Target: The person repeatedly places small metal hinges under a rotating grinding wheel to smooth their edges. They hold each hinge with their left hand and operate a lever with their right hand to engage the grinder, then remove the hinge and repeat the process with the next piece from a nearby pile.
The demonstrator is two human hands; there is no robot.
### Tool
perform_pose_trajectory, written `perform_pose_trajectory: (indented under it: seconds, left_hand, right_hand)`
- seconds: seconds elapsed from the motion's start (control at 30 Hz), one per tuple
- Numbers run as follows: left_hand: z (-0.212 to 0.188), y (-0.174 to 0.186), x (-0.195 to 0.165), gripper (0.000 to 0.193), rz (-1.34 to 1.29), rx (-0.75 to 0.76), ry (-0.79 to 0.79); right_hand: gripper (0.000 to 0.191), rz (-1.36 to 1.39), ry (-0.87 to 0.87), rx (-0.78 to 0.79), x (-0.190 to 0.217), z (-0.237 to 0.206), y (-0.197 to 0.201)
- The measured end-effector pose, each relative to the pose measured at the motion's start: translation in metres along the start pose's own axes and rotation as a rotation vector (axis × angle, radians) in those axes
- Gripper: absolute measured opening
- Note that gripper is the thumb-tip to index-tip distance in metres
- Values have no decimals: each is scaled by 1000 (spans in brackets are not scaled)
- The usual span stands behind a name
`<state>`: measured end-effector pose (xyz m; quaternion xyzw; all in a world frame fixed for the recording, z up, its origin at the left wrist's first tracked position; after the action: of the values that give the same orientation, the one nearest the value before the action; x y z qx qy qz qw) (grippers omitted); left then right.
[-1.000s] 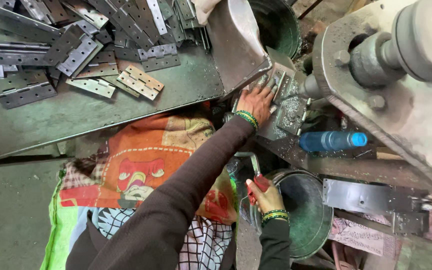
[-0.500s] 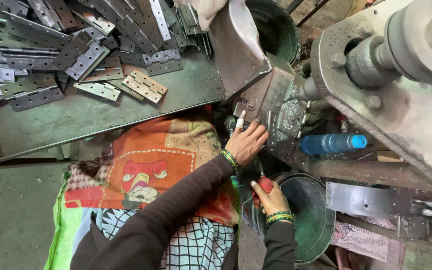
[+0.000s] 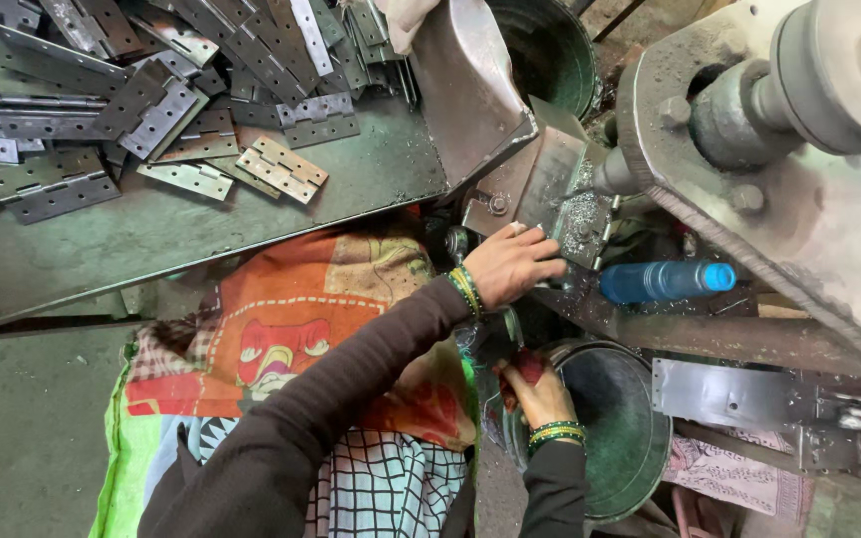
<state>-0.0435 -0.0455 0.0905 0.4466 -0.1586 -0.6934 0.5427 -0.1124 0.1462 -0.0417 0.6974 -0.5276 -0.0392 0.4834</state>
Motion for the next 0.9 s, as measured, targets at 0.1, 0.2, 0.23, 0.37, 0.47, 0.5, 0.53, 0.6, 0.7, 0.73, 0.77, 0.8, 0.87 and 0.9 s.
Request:
perform_pose_trajectory:
  seconds: [0.1, 0.2, 0.23, 0.37, 0.47, 0.5, 0.53, 0.6, 0.7, 0.73, 0.77, 0.8, 0.87, 0.9]
  left_hand:
    - [23, 23, 5, 39, -124, -72, 166]
    - [33, 31, 18, 43, -129, -171, 480]
    - [31, 29, 24, 43, -104, -202, 603]
    - [31, -4, 10, 40, 253, -56, 598]
    - [17, -31, -12, 58, 368, -21, 394]
    - [11, -39, -14, 56, 332, -13, 378]
    - [6, -45, -16, 54, 296, 2, 361]
    - [0, -55, -11, 53, 214, 64, 365]
    - [0, -56, 2, 59, 181, 139, 335]
    - [-1, -55, 6, 62, 180, 168, 318]
    - [-1, -46, 13, 69, 234, 120, 331]
    - [-3, -36, 18, 76, 284, 72, 344]
    - [-8, -31, 25, 79, 365, 74, 385]
    - [-11, -33, 29, 75, 399, 124, 410]
  right_hand:
    - [43, 381, 48, 82, -7, 9, -18]
    - [39, 443, 32, 105, -18, 13, -25]
    - [38, 408, 42, 98, -19, 14, -24]
    - [38, 364, 64, 58, -19, 15, -17]
    - [37, 329, 89, 16, -15, 14, -12]
    - [37, 318, 92, 5, -14, 13, -10]
    - [37, 318, 92, 2, -12, 12, -10]
    - [37, 269, 99, -33, -5, 9, -5]
    - [37, 185, 95, -72, 6, 3, 2]
    - [37, 155, 93, -77, 10, -1, 4]
    - [37, 156, 64, -36, 12, -1, 1]
    - [37, 163, 37, 14, 13, -3, -2]
    - [38, 189, 12, 73, 16, -6, -6]
    - [36, 209, 13, 73, 17, -7, -5]
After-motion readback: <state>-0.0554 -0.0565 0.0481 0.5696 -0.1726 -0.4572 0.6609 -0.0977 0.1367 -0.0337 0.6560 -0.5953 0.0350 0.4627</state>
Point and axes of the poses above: each hand's wrist, its own z-axis towards the middle knuckle, its own y-axis out of the back of the hand, x = y × z, the point moved 10 cm from there along z, towards the middle knuckle
